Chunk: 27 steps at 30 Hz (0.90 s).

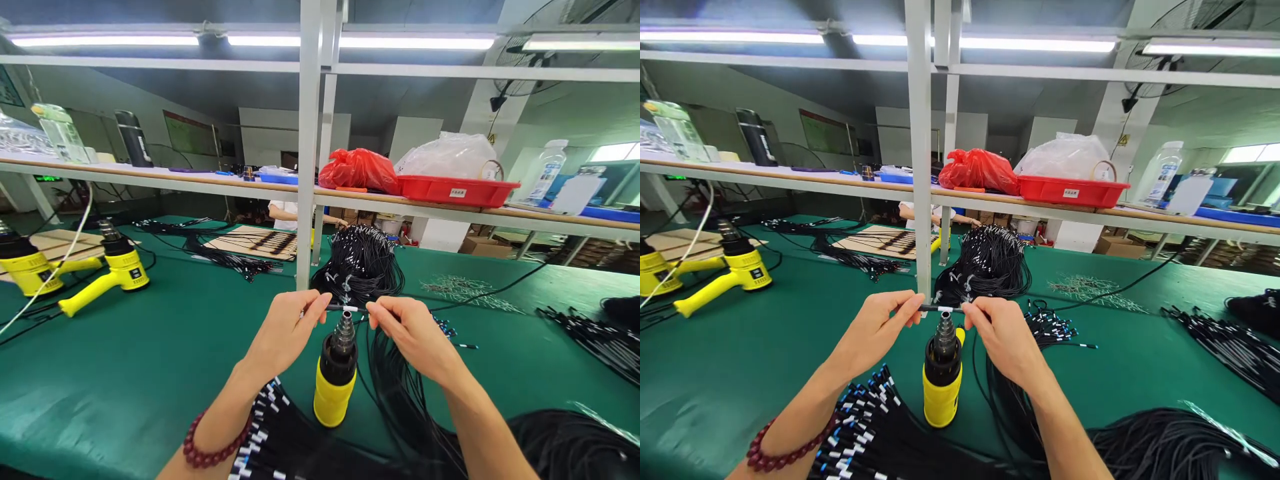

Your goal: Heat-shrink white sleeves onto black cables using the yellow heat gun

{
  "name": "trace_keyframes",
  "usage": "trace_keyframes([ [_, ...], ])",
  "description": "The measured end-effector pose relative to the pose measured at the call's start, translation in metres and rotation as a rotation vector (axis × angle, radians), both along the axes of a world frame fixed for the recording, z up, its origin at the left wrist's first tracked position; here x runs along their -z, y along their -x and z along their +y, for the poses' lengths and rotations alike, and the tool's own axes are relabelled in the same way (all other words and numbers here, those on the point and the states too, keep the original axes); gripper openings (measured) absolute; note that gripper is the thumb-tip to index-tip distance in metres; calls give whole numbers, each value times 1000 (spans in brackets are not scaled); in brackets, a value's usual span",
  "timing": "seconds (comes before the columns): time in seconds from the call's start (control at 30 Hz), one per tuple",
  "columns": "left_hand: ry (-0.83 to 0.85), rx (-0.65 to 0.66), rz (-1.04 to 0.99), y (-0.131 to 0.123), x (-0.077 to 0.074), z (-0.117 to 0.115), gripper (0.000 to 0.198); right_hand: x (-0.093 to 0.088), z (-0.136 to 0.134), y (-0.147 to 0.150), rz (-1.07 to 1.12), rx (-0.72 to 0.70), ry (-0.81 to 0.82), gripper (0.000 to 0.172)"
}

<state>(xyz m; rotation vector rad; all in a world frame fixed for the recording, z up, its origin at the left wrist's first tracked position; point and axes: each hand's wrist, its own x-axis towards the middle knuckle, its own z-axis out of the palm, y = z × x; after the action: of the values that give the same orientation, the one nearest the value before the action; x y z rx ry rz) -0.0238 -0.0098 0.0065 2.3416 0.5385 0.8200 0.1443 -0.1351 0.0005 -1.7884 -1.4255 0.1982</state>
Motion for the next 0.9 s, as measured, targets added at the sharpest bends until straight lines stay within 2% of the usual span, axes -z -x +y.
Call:
trace_keyframes([
  [0.1, 17, -28, -12, 4, 3, 1, 44, 12, -2, -22, 11, 125, -54, 47],
  [0.2, 59, -63, 33, 18, 24, 10, 34, 42, -11, -67, 67, 365, -89, 48],
  [0.27, 133, -46, 135, 32, 52, 17, 25, 68, -22, -99, 134, 519, -39, 47],
  [0.33, 224, 14, 324, 48, 86, 23, 15, 92, -33, -124, 149, 609, 7, 42],
  [0.4, 245, 50, 528, 61, 120, 24, 6, 110, -42, -137, 154, 674, 48, 36],
  [0.47, 253, 65, 633, 70, 147, 19, 12, 122, -47, -139, 170, 680, 74, 34],
  [0.6, 224, 169, 678, 72, 186, -8, 21, 127, -45, -126, 209, 556, 80, 39],
  [0.73, -108, 212, 546, 66, 230, -33, 45, 119, -38, -113, 207, 481, 55, 41],
  [0.83, -372, 193, 360, 66, 257, -38, 36, 113, -36, -107, 200, 449, 48, 46],
  [0.9, -481, 133, 259, 68, 261, -36, 29, 109, -36, -104, 197, 435, 41, 48],
])
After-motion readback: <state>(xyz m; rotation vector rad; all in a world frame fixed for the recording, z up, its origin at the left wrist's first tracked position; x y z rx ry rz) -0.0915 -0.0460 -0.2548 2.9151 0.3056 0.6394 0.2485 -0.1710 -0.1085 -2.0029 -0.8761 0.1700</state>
